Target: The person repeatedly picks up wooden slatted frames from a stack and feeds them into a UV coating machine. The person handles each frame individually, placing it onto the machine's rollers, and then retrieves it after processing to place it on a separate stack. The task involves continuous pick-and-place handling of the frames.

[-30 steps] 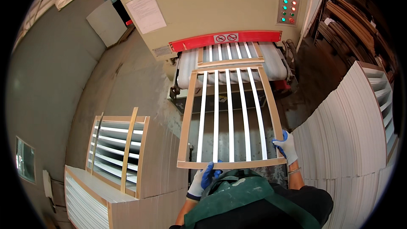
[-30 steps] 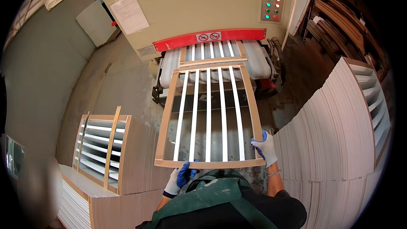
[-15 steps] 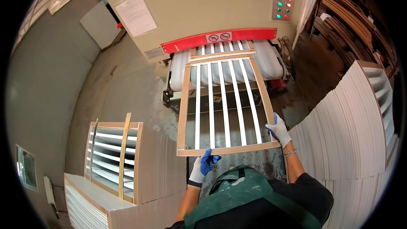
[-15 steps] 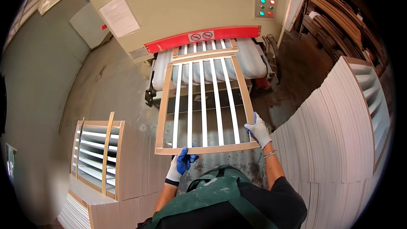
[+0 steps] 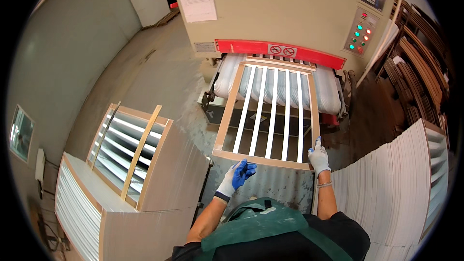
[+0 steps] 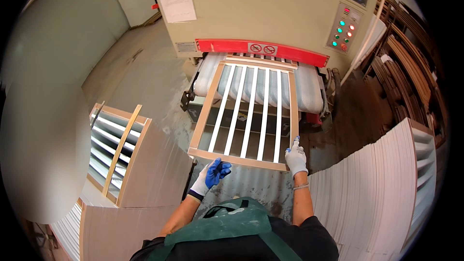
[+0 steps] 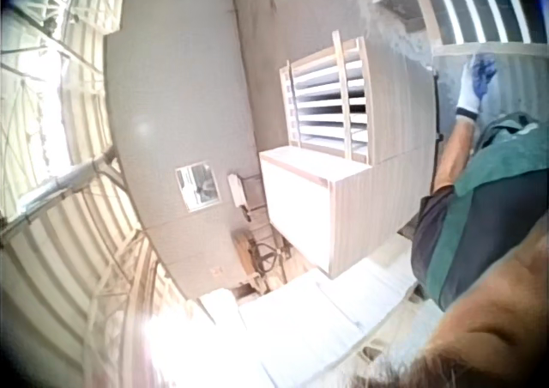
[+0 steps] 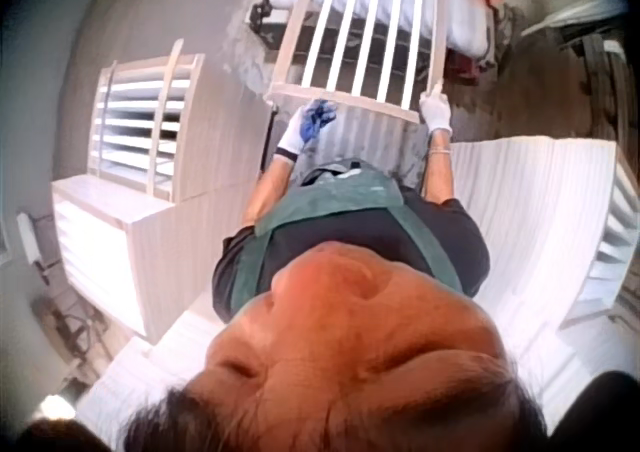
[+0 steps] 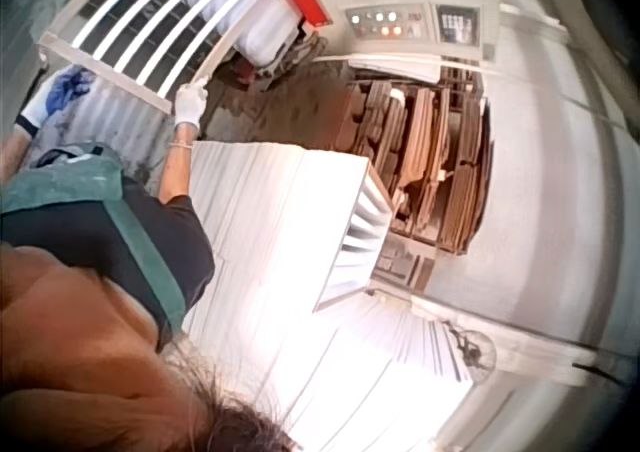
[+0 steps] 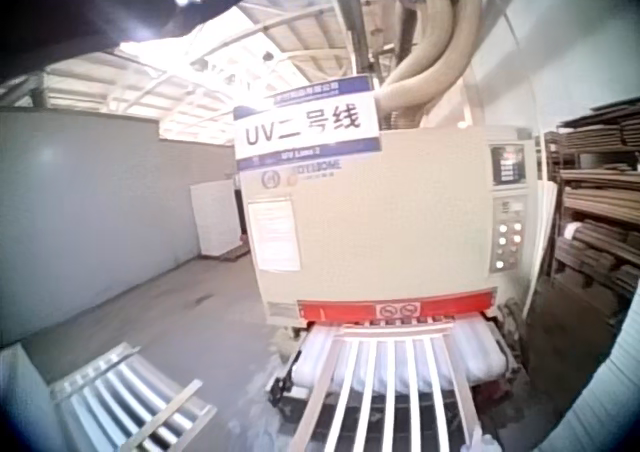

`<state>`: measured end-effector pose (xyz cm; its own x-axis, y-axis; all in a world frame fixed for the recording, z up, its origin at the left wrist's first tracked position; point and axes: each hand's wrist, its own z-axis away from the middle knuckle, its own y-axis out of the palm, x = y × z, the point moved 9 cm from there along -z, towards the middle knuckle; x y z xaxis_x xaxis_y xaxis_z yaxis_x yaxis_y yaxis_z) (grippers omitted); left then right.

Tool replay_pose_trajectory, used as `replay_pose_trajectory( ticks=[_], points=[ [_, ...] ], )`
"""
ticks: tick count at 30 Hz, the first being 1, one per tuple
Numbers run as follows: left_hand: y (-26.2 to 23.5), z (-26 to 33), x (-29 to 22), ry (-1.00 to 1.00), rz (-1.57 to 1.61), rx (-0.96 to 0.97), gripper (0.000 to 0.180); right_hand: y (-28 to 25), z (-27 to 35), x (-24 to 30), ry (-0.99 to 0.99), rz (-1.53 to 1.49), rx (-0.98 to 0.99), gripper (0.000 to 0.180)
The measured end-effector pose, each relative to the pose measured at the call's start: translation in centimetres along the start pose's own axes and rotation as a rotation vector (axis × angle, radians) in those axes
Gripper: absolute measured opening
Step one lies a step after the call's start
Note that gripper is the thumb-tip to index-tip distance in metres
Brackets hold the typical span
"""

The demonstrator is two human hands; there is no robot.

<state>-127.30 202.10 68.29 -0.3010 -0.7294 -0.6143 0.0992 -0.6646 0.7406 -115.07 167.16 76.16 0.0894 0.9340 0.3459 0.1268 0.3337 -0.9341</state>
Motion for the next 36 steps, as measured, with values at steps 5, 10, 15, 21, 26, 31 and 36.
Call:
replay_pose_trajectory(
  ticks=[5, 10, 15, 21, 26, 31, 36],
  points=[
    [-0.7, 1.9, 0.3, 0.005, -0.051, 0.076, 0.045, 1.9, -2.9, -0.4, -0.026, 0.013, 0.038, 0.075],
    [-5.4, 6.2, 2.2, -0.016, -0.019, -0.026, 0.046, 3.6, -5.9, -0.9, -0.095, 0.047, -0.002, 0.076],
    [-9.4, 10.8, 3.2, 0.011, -0.041, -0.169, 0.048, 3.8, -9.1, -1.1, -0.126, -0.040, -0.026, 0.075],
    [-11.4, 15.5, 3.1, 0.116, 0.091, -0.186, 0.051, 4.0, -12.1, -1.0, -0.031, -0.306, 0.115, 0.075],
    [-12.6, 19.4, 1.9, 0.237, 0.107, -0.207, 0.052, 3.8, -15.0, 0.2, -0.113, -0.239, 0.033, 0.078],
    [-13.7, 24.9, 0.1, 0.347, 0.105, -0.287, 0.052, -2.0, -12.6, 12.5, -0.203, 0.275, -0.209, 0.067],
    [-14.7, 30.3, -1.6, 0.421, 0.117, -0.408, 0.049, 0.1, 3.1, 41.4, -0.574, -0.851, 0.670, 0.069]
  ],
)
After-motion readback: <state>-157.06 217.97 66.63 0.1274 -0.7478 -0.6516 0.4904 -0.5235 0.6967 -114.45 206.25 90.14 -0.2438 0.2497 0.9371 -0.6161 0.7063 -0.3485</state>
